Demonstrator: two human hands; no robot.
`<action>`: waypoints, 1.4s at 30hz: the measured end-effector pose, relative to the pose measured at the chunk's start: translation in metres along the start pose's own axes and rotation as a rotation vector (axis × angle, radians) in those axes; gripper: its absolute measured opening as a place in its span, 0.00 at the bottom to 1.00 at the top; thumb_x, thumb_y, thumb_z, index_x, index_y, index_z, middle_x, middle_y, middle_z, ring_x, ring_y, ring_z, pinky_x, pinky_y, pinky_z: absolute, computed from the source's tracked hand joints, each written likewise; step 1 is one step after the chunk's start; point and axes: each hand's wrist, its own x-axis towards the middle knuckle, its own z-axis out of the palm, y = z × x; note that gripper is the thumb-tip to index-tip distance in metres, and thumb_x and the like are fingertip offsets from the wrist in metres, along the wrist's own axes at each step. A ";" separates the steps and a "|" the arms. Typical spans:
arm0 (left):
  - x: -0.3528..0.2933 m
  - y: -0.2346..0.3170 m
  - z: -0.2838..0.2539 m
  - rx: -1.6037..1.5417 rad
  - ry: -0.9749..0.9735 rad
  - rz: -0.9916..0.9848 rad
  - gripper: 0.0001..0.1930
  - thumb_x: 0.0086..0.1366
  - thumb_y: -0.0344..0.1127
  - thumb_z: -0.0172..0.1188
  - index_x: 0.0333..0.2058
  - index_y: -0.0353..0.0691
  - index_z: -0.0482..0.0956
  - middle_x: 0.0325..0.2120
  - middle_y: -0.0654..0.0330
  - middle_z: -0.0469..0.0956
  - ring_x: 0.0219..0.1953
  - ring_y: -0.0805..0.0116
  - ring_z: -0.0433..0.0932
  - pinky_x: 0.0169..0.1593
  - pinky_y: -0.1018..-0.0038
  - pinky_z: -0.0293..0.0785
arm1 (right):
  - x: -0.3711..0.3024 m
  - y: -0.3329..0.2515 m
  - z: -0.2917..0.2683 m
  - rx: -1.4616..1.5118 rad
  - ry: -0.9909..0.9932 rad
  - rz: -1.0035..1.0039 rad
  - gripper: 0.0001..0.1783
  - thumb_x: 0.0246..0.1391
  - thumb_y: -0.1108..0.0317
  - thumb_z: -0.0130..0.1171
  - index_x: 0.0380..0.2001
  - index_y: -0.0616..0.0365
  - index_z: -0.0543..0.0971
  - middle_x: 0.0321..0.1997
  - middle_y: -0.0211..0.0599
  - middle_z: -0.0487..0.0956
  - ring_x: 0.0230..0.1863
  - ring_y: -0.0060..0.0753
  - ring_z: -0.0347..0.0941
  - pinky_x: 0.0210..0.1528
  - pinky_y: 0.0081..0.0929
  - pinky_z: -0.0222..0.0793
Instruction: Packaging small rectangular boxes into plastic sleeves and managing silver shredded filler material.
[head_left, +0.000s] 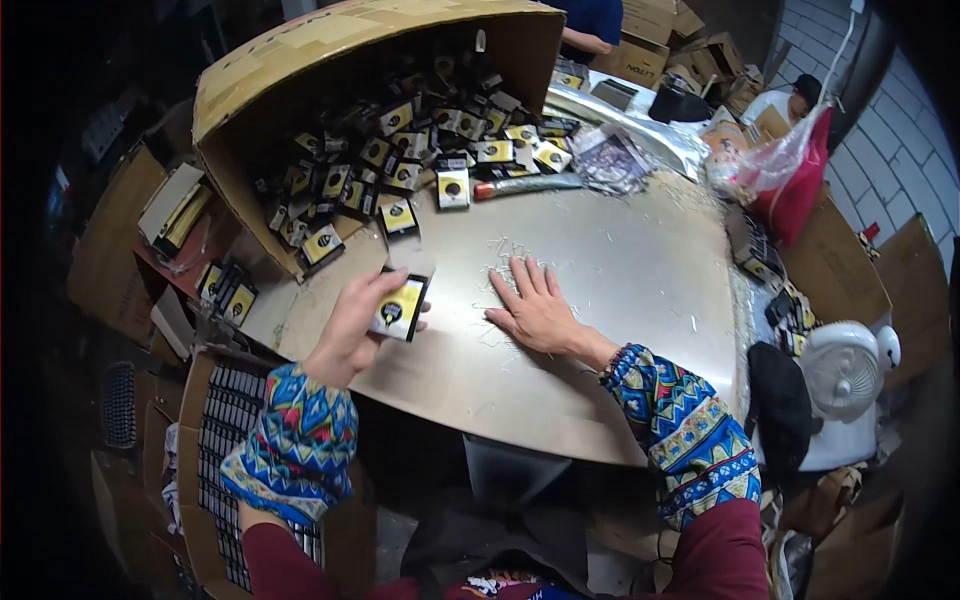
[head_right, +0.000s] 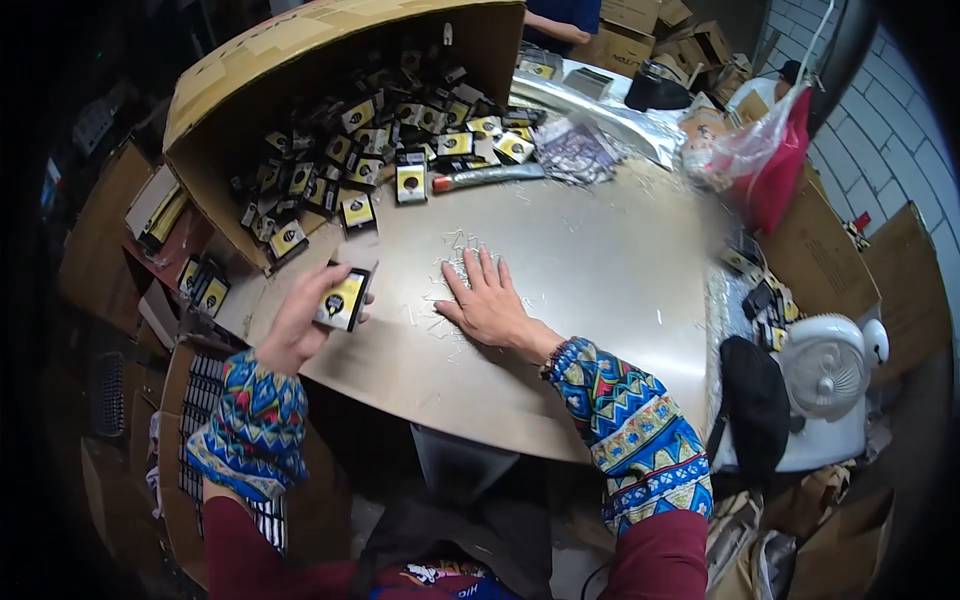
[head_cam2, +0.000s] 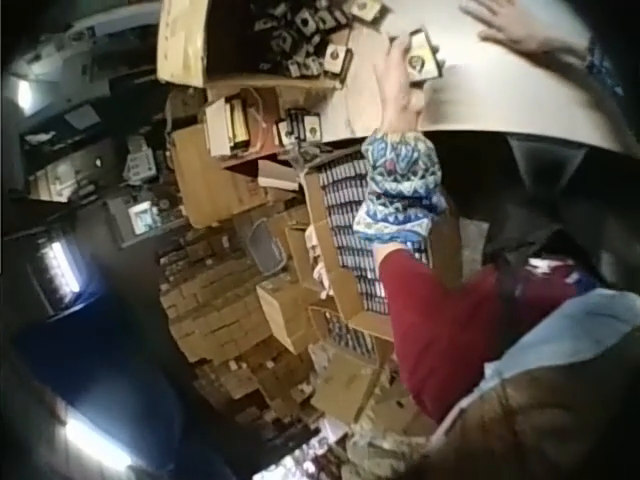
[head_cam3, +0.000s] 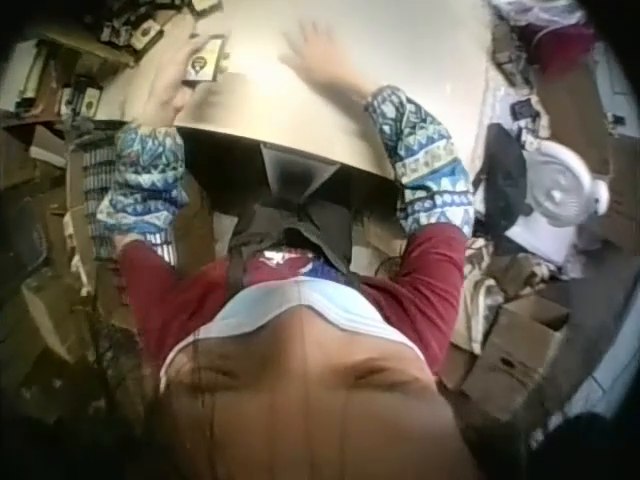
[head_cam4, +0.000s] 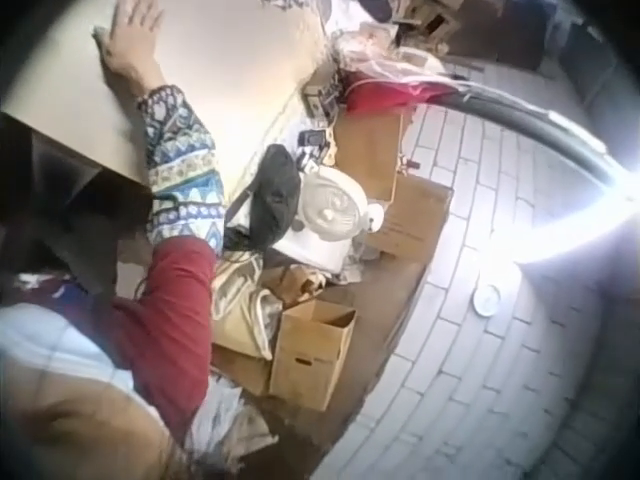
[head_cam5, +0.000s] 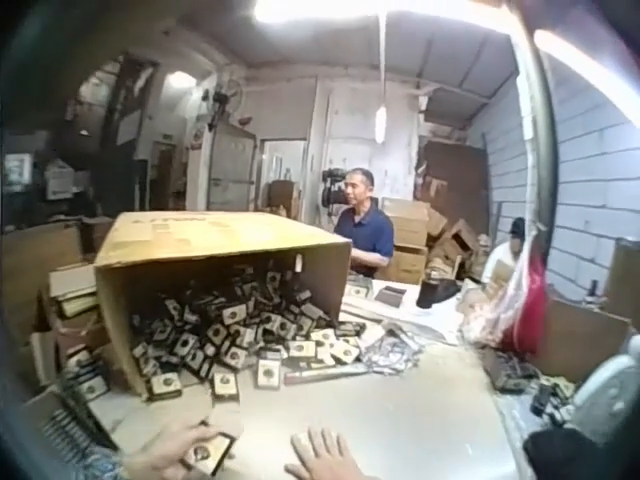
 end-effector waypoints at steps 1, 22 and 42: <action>-0.014 -0.014 -0.004 -0.084 -0.022 -0.004 0.14 0.66 0.37 0.56 0.42 0.32 0.72 0.34 0.57 0.78 0.33 0.68 0.81 0.31 0.74 0.81 | -0.016 -0.002 -0.001 0.022 0.000 0.026 0.36 0.63 0.41 0.36 0.67 0.48 0.54 0.71 0.57 0.47 0.72 0.64 0.36 0.69 0.60 0.35; -0.176 -0.276 -0.013 0.088 -0.164 -0.365 0.11 0.62 0.29 0.57 0.44 0.38 0.74 0.34 0.66 0.76 0.33 0.81 0.71 0.32 0.85 0.66 | -0.128 -0.090 0.029 0.065 0.405 0.146 0.26 0.64 0.61 0.43 0.58 0.71 0.64 0.64 0.57 0.63 0.68 0.54 0.54 0.68 0.46 0.49; -0.197 -0.297 0.012 0.858 0.003 0.251 0.34 0.48 0.32 0.67 0.52 0.34 0.59 0.39 0.43 0.73 0.45 0.43 0.74 0.47 0.59 0.71 | -0.215 -0.156 0.047 0.231 0.316 -0.045 0.20 0.40 0.79 0.54 0.41 0.60 0.76 0.37 0.40 0.74 0.38 0.43 0.69 0.41 0.33 0.65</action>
